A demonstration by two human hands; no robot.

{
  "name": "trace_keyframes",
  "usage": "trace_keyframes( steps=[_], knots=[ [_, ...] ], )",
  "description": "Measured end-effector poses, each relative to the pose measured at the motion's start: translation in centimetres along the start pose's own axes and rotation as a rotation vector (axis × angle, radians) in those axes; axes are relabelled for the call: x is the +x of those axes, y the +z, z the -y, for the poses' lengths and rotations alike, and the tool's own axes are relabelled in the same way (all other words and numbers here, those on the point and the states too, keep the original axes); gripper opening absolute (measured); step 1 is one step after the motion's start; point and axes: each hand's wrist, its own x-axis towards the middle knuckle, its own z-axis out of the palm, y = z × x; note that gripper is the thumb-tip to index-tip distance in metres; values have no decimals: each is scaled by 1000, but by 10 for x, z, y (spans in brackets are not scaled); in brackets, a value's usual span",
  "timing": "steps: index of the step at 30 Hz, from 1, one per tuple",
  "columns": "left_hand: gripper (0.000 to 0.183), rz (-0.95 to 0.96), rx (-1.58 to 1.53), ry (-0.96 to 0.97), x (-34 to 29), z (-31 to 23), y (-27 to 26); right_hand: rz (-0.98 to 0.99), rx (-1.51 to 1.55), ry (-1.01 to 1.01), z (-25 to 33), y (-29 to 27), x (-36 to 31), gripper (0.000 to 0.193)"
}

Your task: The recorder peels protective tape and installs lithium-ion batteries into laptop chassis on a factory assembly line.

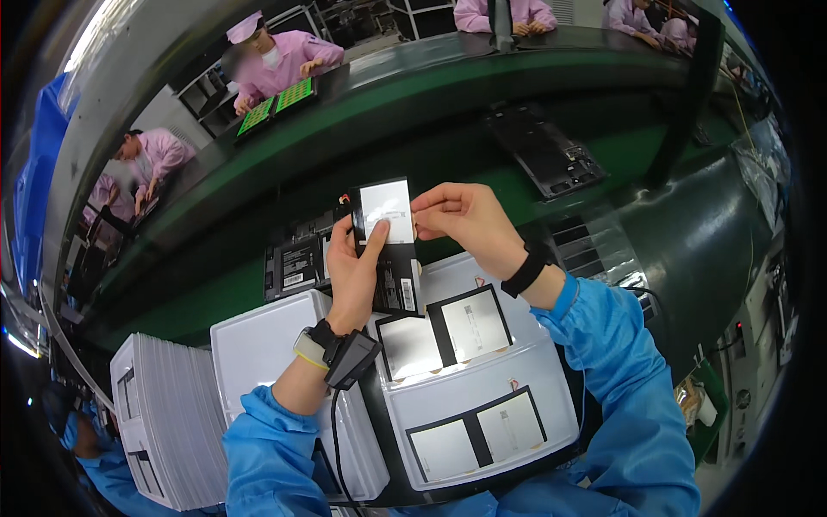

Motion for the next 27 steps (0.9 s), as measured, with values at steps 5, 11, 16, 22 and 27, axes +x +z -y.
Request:
trace_keyframes(
  steps=[5, 11, 16, 22, 27],
  knots=[
    [48, -17, 53, 103, 1, 8, -3, -25, -160, 11, -4, 8, -8, 16],
    [90, 170, 329, 152, -6, 4, 0, -18, -117, -105, -17, 14, -14, 13],
    [82, 212, 225, 24, -6, 2, -3, 0, -64, -235, -22, 24, -15, 12],
    [66, 2, 64, 278, -3, 7, -3, -109, -488, -345, -26, -4, 3, 10],
    [64, -68, 132, 311, 1, 11, -7, 15, -282, -305, -11, 48, -39, 14]
  ],
)
